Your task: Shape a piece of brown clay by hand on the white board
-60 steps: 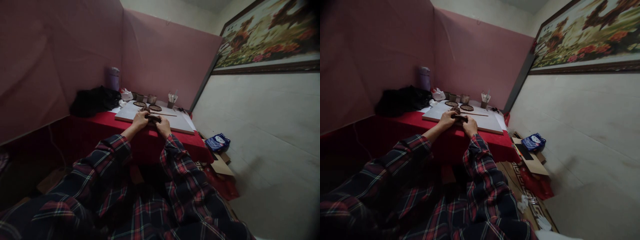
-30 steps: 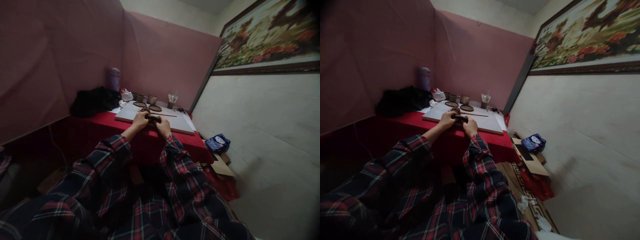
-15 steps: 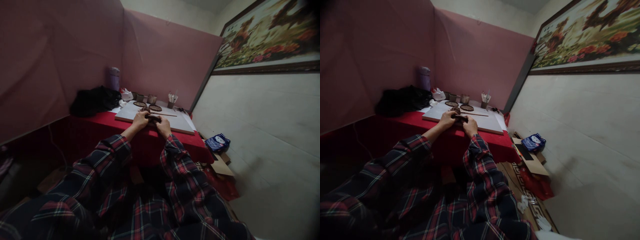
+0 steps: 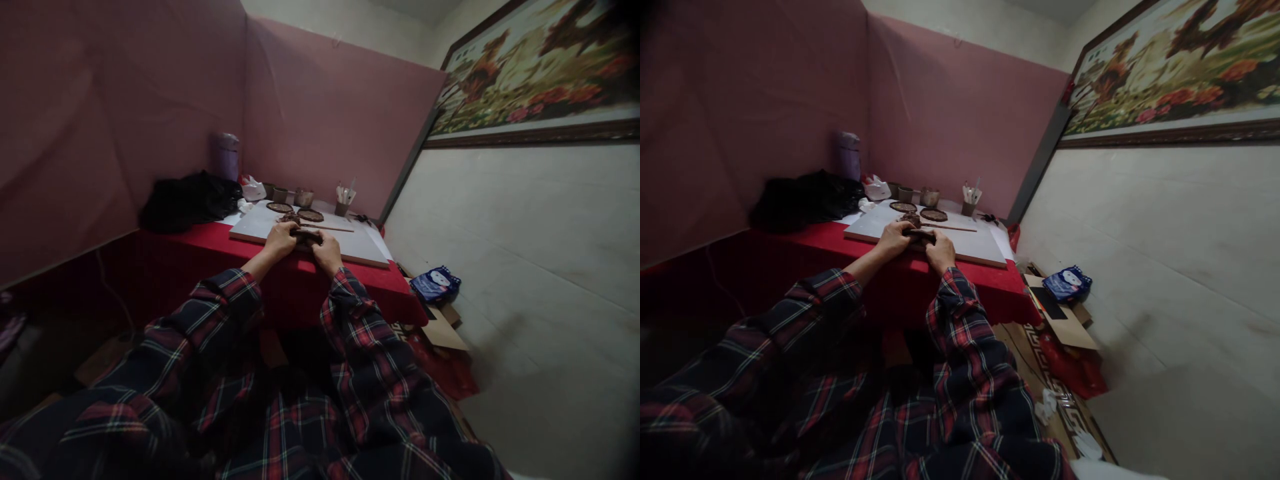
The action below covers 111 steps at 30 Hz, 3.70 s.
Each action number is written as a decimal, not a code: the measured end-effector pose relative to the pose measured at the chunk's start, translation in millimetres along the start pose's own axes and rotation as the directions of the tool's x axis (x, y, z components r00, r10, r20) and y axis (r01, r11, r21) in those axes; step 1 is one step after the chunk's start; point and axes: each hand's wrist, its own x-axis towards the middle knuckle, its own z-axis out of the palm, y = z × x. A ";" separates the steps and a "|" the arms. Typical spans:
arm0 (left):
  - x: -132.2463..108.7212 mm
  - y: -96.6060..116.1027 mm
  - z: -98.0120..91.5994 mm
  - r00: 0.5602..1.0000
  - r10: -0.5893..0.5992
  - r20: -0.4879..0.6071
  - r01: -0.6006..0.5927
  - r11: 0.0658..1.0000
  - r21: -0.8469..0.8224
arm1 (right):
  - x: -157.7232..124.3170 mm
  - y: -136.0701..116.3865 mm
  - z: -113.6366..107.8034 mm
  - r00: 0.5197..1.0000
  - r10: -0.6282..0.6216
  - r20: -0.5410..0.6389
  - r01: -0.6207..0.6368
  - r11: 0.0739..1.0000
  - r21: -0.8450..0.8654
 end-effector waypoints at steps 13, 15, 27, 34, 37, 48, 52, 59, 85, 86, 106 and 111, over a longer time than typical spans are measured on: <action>1.6 -1.4 1.5 1.000 -0.002 -0.001 0.002 1.000 0.018 | -0.5 -2.4 -1.5 1.000 -0.002 0.006 0.002 1.000 -0.003; 1.8 -2.3 1.9 1.000 -0.004 -0.005 0.004 1.000 0.009 | -0.8 -3.3 -2.3 1.000 0.003 0.009 -0.003 1.000 -0.013; 1.2 -0.8 0.9 1.000 -0.002 -0.007 0.002 1.000 0.023 | 0.1 -1.6 -0.5 1.000 -0.009 -0.006 0.009 1.000 -0.001; 0.5 1.1 0.0 1.000 0.005 -0.007 -0.005 0.999 0.038 | 0.4 0.1 -0.1 1.000 -0.015 -0.003 0.015 1.000 -0.001; 1.1 0.8 0.1 1.000 -0.005 -0.007 0.005 1.000 0.013 | 0.1 -0.1 -0.4 1.000 -0.017 0.000 0.017 1.000 0.002; 1.3 1.8 -0.7 1.000 -0.021 0.001 0.021 0.999 -0.049 | -0.3 -0.9 -1.0 1.000 -0.023 0.000 0.023 0.999 0.023; 1.8 0.1 0.1 1.000 -0.013 0.006 0.013 0.997 -0.073 | -0.3 0.7 -0.9 0.999 -0.035 0.001 0.034 0.999 0.036; 2.6 -0.9 0.8 1.000 -0.027 0.001 0.027 0.996 -0.090 | -0.2 1.6 -0.7 0.999 -0.030 -0.009 0.031 0.999 0.038; 0.9 0.9 0.1 1.000 -0.005 -0.022 0.004 0.998 -0.064 | -1.4 0.6 -1.7 0.999 -0.028 -0.018 0.029 0.997 0.067; 1.1 0.5 0.3 1.000 -0.007 -0.020 0.006 0.998 -0.064 | -1.3 0.5 -1.7 1.000 -0.025 -0.019 0.026 0.997 0.066; 1.0 2.6 -1.6 1.000 -0.002 0.013 0.003 0.999 -0.048 | -0.3 0.0 -1.3 1.000 -0.015 -0.022 0.016 1.000 0.026; 1.3 1.6 -0.7 1.000 0.005 0.008 -0.005 0.999 -0.034 | -0.1 -0.3 -1.6 1.000 -0.018 -0.017 0.018 1.000 0.023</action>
